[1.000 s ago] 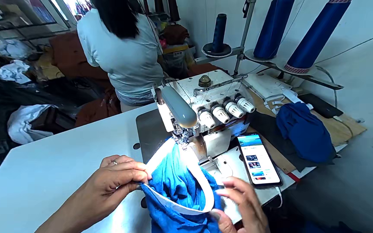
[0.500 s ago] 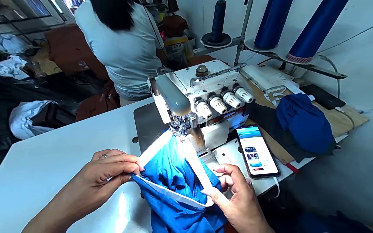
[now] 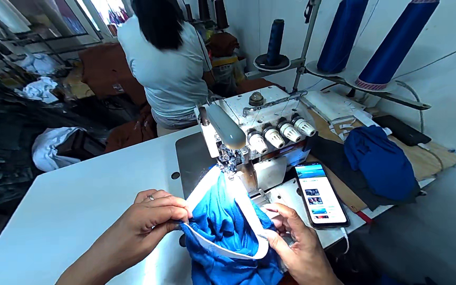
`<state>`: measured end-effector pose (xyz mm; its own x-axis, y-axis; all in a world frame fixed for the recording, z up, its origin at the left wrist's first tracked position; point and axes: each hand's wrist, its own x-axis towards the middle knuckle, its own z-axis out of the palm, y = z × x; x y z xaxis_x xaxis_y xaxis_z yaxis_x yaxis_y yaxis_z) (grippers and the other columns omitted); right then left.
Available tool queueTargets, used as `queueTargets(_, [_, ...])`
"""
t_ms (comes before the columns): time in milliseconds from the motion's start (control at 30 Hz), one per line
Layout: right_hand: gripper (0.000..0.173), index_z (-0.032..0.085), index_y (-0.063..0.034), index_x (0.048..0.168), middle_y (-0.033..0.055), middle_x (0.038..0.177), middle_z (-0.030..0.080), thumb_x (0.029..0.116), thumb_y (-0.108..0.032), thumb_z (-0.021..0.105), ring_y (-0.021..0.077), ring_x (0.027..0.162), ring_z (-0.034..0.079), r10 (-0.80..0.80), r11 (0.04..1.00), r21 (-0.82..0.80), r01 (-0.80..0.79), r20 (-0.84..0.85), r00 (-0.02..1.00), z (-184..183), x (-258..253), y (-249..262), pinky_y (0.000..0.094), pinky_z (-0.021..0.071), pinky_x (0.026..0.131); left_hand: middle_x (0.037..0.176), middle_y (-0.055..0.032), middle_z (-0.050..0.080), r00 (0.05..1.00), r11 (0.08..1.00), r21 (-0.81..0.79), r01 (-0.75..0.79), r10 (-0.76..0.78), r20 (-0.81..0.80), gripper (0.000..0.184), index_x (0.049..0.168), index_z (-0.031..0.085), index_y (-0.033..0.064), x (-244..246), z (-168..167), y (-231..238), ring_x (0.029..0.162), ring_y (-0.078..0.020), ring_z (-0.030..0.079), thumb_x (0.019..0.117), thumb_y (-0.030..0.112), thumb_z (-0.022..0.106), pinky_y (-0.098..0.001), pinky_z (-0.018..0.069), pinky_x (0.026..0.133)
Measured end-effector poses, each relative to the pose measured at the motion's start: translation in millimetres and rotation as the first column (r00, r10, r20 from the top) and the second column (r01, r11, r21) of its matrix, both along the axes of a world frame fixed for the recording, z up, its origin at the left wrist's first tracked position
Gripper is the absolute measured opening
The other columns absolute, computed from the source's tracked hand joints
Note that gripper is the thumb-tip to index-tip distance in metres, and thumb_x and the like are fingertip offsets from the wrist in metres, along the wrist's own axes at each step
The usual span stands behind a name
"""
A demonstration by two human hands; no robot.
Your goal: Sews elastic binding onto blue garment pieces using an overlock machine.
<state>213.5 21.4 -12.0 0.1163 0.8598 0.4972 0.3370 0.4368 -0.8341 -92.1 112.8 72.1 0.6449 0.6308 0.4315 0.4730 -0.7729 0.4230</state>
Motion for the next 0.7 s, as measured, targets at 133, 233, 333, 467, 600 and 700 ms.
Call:
queueTargets(133, [0.041, 0.063, -0.0002, 0.121, 0.0043, 0.102, 0.070, 0.0899, -0.025, 0.073, 0.0031, 0.091, 0.063, -0.104, 0.994, -0.007, 0.105, 0.085, 0.991, 5.9, -4.1, -0.8, 0.0158, 0.0526, 0.079, 0.103, 0.0197, 0.073, 1.000, 1.000, -0.020, 0.000, 0.000, 0.023, 0.019, 0.093, 0.076, 0.0338, -0.6, -2.7, -0.3, 0.107, 0.0018, 0.063, 0.0985, 0.040, 0.059, -0.0302, 0.0409, 0.106])
queueTargets(233, [0.036, 0.066, -0.0109, 0.108, 0.0040, 0.106, 0.065, 0.0886, -0.040, 0.077, 0.0068, 0.101, 0.060, -0.204, 0.977, 0.092, 0.192, 0.156, 0.966, 6.4, -6.3, 2.0, 0.0187, 0.0499, 0.085, 0.103, 0.0198, 0.073, 1.000, 1.000, -0.022, -0.004, 0.004, 0.022, 0.019, 0.092, 0.076, 0.0336, 0.7, -2.0, -0.5, 0.108, 0.0016, 0.063, 0.0988, 0.040, 0.059, -0.0303, 0.0401, 0.106])
queueTargets(333, [0.029, 0.068, -0.0150, 0.099, 0.0052, 0.107, 0.061, 0.0879, -0.040, 0.078, 0.0090, 0.105, 0.059, -0.234, 0.965, 0.163, 0.208, 0.163, 0.958, 7.1, -6.9, 2.9, 0.0209, 0.0501, 0.090, 0.103, 0.0201, 0.072, 1.000, 1.000, -0.020, -0.005, 0.005, 0.006, 0.020, 0.092, 0.075, 0.0334, 0.8, 0.0, -0.9, 0.108, 0.0013, 0.063, 0.0989, 0.040, 0.059, -0.0315, 0.0412, 0.106])
queueTargets(467, [0.038, 0.071, -0.0343, 0.111, 0.0018, 0.131, 0.055, 0.0876, -0.064, 0.070, 0.0130, 0.128, 0.048, -0.096, 0.983, 0.177, 0.051, 0.251, 0.963, 8.8, 0.0, -1.8, 0.0312, 0.0420, 0.103, 0.102, 0.0197, 0.072, 1.000, 1.000, -0.023, 0.001, -0.001, 0.002, 0.019, 0.090, 0.076, 0.0325, 2.2, 0.5, -0.7, 0.108, 0.0010, 0.063, 0.0983, 0.038, 0.059, -0.0311, 0.0420, 0.105])
queueTargets(600, [0.036, 0.073, -0.0372, 0.100, 0.0082, 0.139, 0.054, 0.0897, -0.070, 0.060, 0.0238, 0.137, 0.042, -0.010, 0.994, 0.099, -0.045, 0.492, 0.870, 0.0, 10.9, -10.6, 0.0431, 0.0344, 0.109, 0.103, 0.0193, 0.072, 1.000, 1.000, -0.024, 0.004, -0.004, 0.001, 0.020, 0.090, 0.076, 0.0321, 2.8, 0.6, 0.6, 0.109, 0.0006, 0.063, 0.0983, 0.039, 0.058, -0.0315, 0.0415, 0.106])
queueTargets(700, [0.025, 0.074, -0.0281, 0.087, 0.0102, 0.136, 0.059, 0.0972, -0.048, 0.063, 0.0241, 0.135, 0.045, 0.025, 0.995, 0.073, -0.069, 0.485, 0.874, -2.1, 17.9, -16.3, 0.0414, 0.0354, 0.110, 0.103, 0.0193, 0.073, 1.000, 1.000, -0.025, 0.001, 0.000, 0.010, 0.020, 0.091, 0.075, 0.0324, 2.4, 0.0, 1.7, 0.108, 0.0008, 0.063, 0.0985, 0.040, 0.058, -0.0301, 0.0417, 0.106])
